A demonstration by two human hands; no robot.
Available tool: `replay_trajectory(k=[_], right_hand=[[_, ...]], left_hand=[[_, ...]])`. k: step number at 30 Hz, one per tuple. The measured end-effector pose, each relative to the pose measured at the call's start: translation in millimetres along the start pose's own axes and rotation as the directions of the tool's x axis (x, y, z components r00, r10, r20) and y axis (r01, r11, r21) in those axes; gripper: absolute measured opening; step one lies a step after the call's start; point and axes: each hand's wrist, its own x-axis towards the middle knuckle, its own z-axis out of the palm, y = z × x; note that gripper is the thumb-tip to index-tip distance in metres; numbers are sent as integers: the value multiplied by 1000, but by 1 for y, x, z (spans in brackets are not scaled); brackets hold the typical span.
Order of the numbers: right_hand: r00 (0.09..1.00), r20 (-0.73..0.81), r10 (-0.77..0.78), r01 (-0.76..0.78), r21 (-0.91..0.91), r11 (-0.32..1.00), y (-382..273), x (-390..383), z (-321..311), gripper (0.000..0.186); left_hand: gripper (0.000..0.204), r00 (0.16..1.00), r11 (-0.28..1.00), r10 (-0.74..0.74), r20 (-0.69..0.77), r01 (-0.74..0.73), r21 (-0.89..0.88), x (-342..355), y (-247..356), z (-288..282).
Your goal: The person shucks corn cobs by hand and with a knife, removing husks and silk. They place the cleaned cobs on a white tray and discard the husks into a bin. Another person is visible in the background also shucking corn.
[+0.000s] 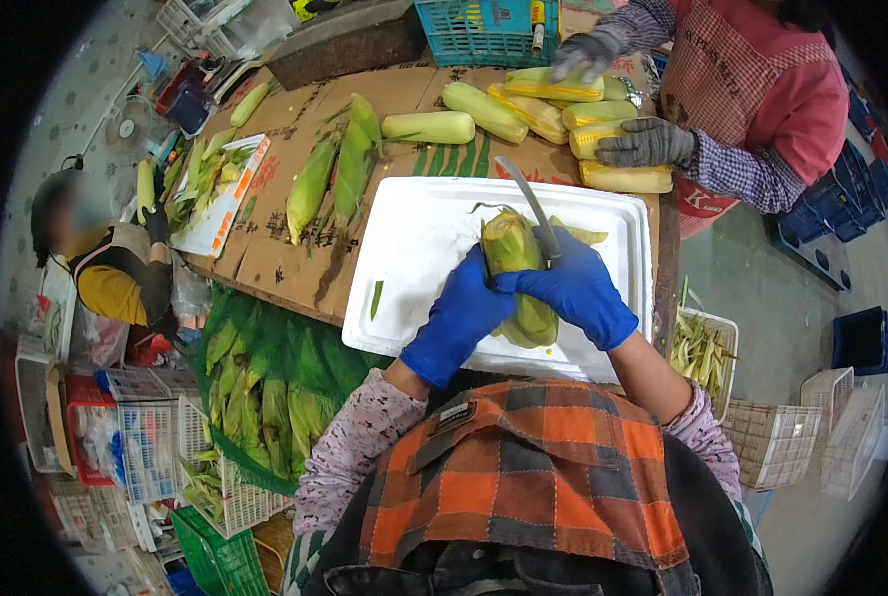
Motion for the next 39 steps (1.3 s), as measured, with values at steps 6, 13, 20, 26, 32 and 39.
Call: replay_trajectory(k=[6,13,20,26,32,39], right_hand=[[986,155,60,-117,386,915,-9,-5,-13,70],[996,85,25,-57,394,917,1,-8,-3,73],[998,-25,-56,61,232,971,-2,-17,-4,72],[1000,-3,-24,23,330,944,11,-20,-3,70],[999,11,-40,33,385,922,15,-23,-2,70],[998,66,14,-40,420,907,8,-27,-13,64]], left_hand=[[48,991,919,-33,130,81,-385,-7,5,-6],[54,984,988,-154,90,154,10,3,15,-8],[47,999,996,-17,50,13,84,-7,25,-1],[48,994,980,103,22,-105,169,-7,4,2],[42,998,997,57,33,-55,-53,-4,-17,-1],[41,996,946,62,-67,-80,-315,4,-18,5]])
